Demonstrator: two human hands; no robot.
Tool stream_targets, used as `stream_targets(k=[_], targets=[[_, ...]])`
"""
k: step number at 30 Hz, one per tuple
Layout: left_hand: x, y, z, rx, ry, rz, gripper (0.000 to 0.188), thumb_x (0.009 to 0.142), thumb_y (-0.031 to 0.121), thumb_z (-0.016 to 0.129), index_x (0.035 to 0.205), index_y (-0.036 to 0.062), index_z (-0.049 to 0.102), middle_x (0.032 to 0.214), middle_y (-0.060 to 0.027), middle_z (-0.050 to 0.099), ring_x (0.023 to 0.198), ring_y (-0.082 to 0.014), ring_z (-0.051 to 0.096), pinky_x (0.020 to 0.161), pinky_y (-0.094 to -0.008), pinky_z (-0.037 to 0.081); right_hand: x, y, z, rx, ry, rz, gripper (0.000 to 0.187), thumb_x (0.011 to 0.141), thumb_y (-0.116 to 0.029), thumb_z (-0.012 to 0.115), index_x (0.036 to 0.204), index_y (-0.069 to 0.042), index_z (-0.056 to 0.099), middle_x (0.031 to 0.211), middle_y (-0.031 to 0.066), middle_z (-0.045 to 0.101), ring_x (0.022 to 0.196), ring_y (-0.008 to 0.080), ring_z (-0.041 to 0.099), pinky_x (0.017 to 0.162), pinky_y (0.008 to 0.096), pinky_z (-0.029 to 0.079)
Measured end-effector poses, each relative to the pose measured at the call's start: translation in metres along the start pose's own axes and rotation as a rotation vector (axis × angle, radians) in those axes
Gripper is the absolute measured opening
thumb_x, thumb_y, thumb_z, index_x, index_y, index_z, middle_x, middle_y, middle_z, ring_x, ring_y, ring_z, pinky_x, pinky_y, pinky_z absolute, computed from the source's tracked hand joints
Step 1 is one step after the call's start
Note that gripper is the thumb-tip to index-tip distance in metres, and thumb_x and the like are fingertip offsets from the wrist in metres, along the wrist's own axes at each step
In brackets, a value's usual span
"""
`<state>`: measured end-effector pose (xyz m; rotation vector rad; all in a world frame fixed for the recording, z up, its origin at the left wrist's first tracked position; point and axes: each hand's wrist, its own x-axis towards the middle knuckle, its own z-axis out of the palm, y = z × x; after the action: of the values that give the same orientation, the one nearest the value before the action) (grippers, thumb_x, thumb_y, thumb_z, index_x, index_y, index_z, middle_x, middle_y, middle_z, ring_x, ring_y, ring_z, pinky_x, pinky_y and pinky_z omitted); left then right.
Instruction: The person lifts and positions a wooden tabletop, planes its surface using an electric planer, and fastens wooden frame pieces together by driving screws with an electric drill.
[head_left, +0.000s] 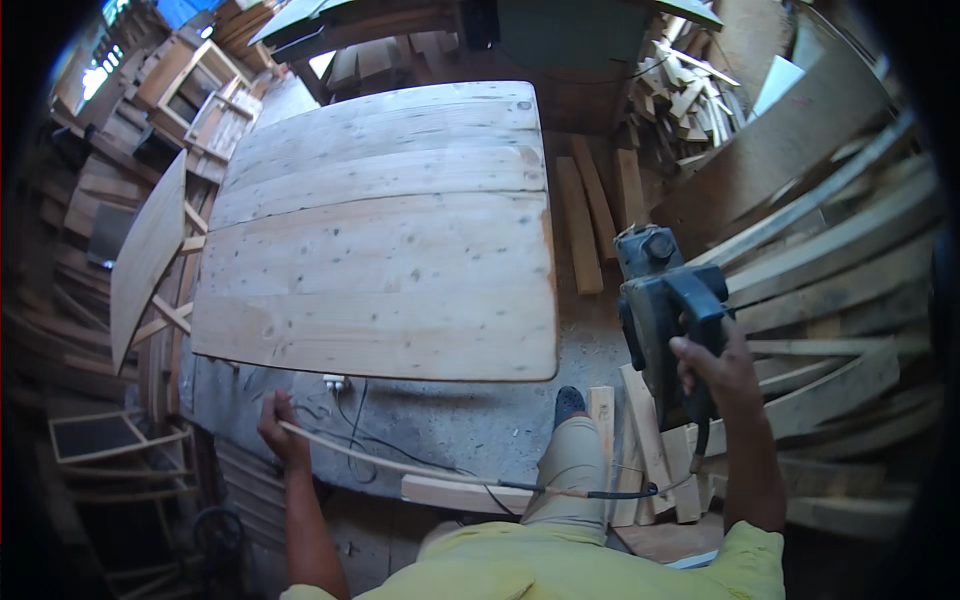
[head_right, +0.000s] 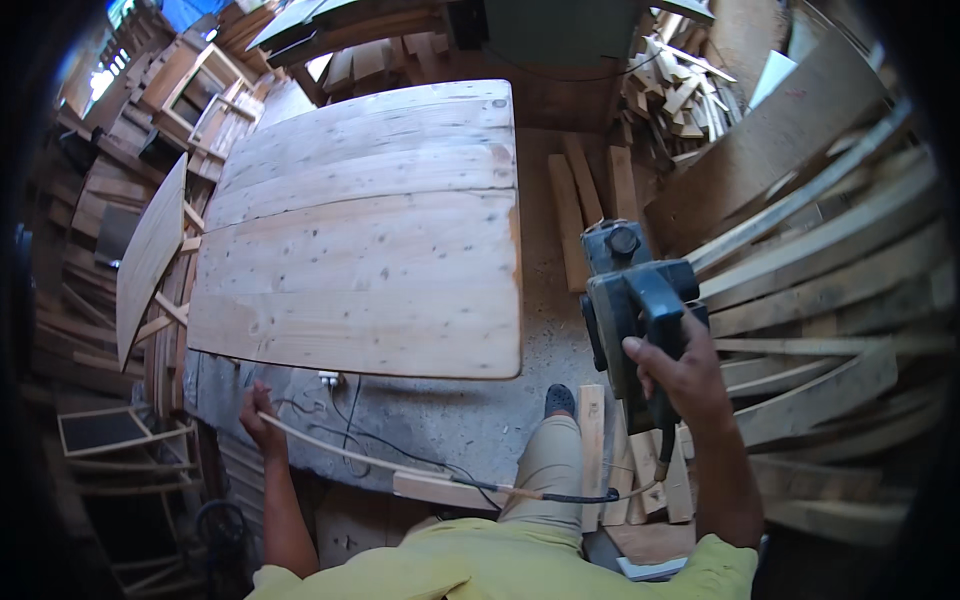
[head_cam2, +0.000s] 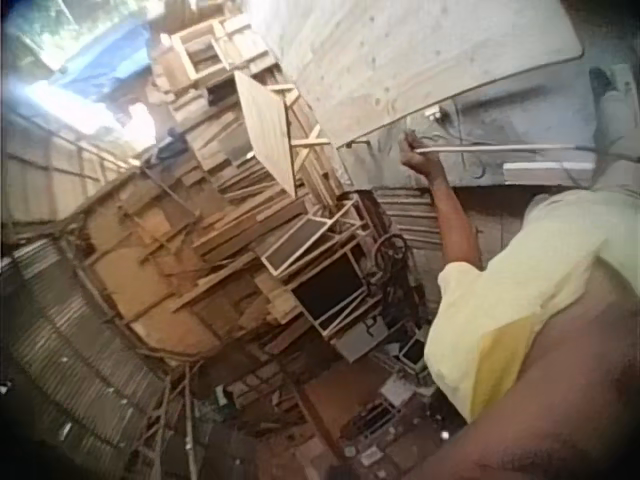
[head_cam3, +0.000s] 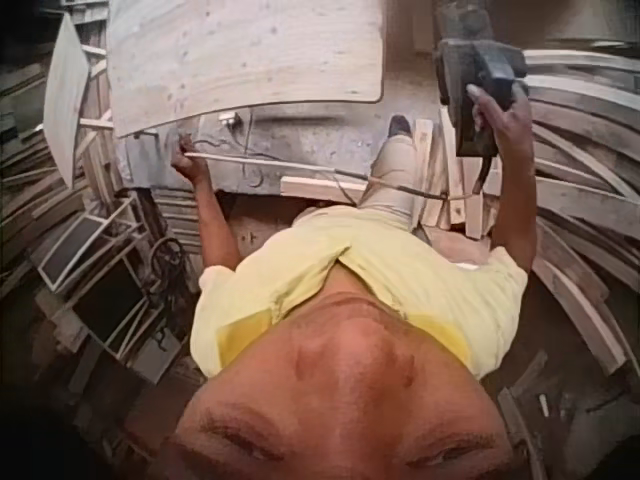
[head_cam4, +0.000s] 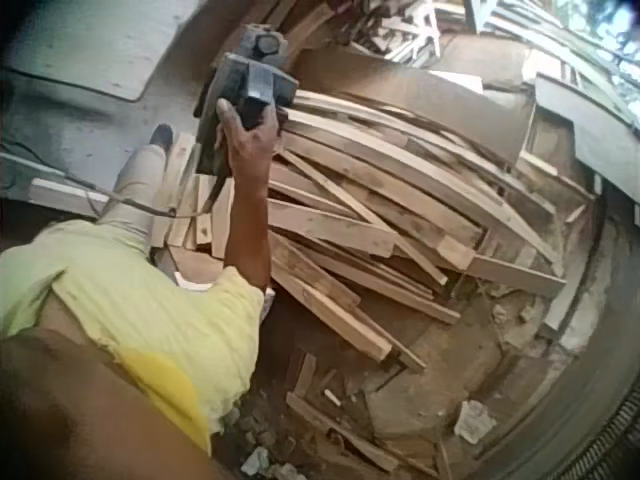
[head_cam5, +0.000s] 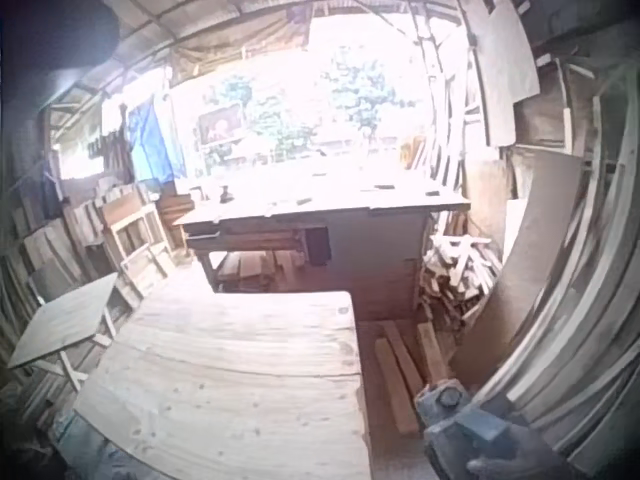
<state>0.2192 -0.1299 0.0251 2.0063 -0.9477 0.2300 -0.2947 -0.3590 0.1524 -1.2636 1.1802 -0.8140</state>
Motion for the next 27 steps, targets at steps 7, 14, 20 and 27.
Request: stream_targets(k=[7,14,20,27], targets=[[0.021,0.16,0.092,0.227,-0.445,0.107,0.032,0.098,0.025,0.055,0.119,0.002,0.061,0.121,-0.0188,0.059,0.111,-0.0365,0.052,0.097,-0.0458,0.039,0.094,-0.047,-0.074,-0.115,-0.126,0.196,0.024,0.085,-0.006,0.069,0.106,-0.001,0.058,0.064,-0.0015,0.055,0.046,0.006,0.048,0.041,0.0222,0.039],[-0.021,0.159,0.103,0.397,-0.642,-0.055,0.055,0.103,0.044,0.034,0.144,0.0078,0.044,0.157,-0.016,0.029,0.144,-0.0378,0.024,0.115,-0.056,0.014,0.147,-0.107,-0.085,-0.247,-0.225,0.275,0.033,0.085,-0.02,0.076,0.105,0.001,0.06,0.067,0.0007,0.057,0.052,0.0089,0.053,0.048,0.0245,0.043],[-0.015,0.157,0.113,0.283,-0.637,-0.144,0.059,0.104,0.045,0.03,0.149,0.0092,0.038,0.16,-0.0163,0.022,0.148,-0.0381,0.015,0.118,-0.0582,0.004,0.207,-0.112,-0.044,-0.383,-0.272,0.232,0.036,0.085,-0.031,0.078,0.096,-0.001,0.06,0.062,-0.0007,0.054,0.049,0.0073,0.05,0.046,0.0232,0.041],[-0.016,0.167,0.111,0.226,-0.594,-0.257,0.056,0.103,0.045,0.034,0.148,0.0116,0.04,0.159,-0.0153,0.024,0.148,-0.0385,0.017,0.118,-0.0571,0.006,0.273,-0.124,0.005,-0.545,-0.47,0.224,0.035,0.086,-0.034,0.077,0.088,-0.002,0.062,0.062,-0.0015,0.056,0.052,0.006,0.049,0.048,0.0232,0.039]])
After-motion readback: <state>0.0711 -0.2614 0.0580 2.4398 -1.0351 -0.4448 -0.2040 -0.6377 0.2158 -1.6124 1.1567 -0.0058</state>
